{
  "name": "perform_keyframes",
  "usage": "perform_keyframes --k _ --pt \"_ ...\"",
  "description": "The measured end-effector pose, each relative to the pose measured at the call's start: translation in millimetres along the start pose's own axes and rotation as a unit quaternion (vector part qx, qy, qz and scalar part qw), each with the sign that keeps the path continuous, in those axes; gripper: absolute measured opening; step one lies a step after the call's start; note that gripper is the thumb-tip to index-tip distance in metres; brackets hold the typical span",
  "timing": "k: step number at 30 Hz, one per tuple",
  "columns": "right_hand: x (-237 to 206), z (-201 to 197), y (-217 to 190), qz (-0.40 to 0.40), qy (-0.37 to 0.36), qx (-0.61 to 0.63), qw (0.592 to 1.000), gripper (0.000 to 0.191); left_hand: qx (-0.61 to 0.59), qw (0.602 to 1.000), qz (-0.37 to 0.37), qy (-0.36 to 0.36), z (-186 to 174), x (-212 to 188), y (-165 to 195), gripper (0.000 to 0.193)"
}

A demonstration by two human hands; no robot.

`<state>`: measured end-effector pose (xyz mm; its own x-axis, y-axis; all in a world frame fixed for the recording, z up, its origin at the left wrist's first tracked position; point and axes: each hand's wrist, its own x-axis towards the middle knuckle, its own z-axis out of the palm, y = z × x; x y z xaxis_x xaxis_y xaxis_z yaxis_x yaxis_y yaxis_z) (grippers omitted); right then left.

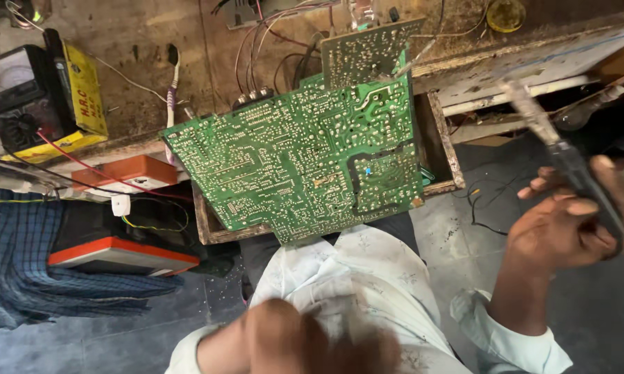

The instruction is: The person solders a green circuit board resting on a cluttered workbench, holding a soldering iron in one hand and solder wire in the other while touching components on the board. They occasionally reposition the board and reach across the bench before resuming soldering.

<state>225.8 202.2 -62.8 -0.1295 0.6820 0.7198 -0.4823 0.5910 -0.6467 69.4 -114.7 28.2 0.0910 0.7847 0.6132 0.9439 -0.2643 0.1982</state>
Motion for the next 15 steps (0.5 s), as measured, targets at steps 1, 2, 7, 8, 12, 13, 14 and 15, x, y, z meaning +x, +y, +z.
perform_keyframes --k 1,2,7,8,12,13,14,15 --pt "-0.5 3.1 -2.9 0.000 -0.003 -0.002 1.000 0.024 -0.001 0.996 -0.078 0.033 0.1 12.4 -12.3 0.011" --pt "-2.0 7.2 -5.0 -0.006 -0.001 -0.005 1.000 0.021 0.008 0.982 -0.174 0.074 2.3 27.6 -28.4 0.012" --pt "-11.0 35.0 -19.2 0.033 -0.042 0.039 0.998 0.030 0.038 0.940 -0.274 0.199 16.2 69.9 -104.0 0.009" --pt "-11.7 41.5 -21.8 0.036 -0.046 0.034 0.998 0.030 0.044 0.940 -0.273 0.203 19.8 73.2 -111.9 0.009" --pt "-14.5 66.4 -28.5 0.041 -0.069 0.026 0.996 0.027 0.041 0.933 -0.280 0.222 26.6 80.1 -122.0 0.011" --pt "-15.4 71.6 -29.2 0.045 -0.074 0.027 0.996 0.027 0.041 0.933 -0.288 0.211 26.8 82.0 -121.9 0.009" --pt "-16.3 76.6 -29.0 0.050 -0.077 0.034 0.995 0.027 0.041 0.933 -0.296 0.199 26.5 83.7 -121.7 0.009" --pt "-17.4 80.6 -29.0 0.049 -0.078 0.034 0.995 0.027 0.038 0.932 -0.300 0.199 26.2 85.2 -121.5 0.008"
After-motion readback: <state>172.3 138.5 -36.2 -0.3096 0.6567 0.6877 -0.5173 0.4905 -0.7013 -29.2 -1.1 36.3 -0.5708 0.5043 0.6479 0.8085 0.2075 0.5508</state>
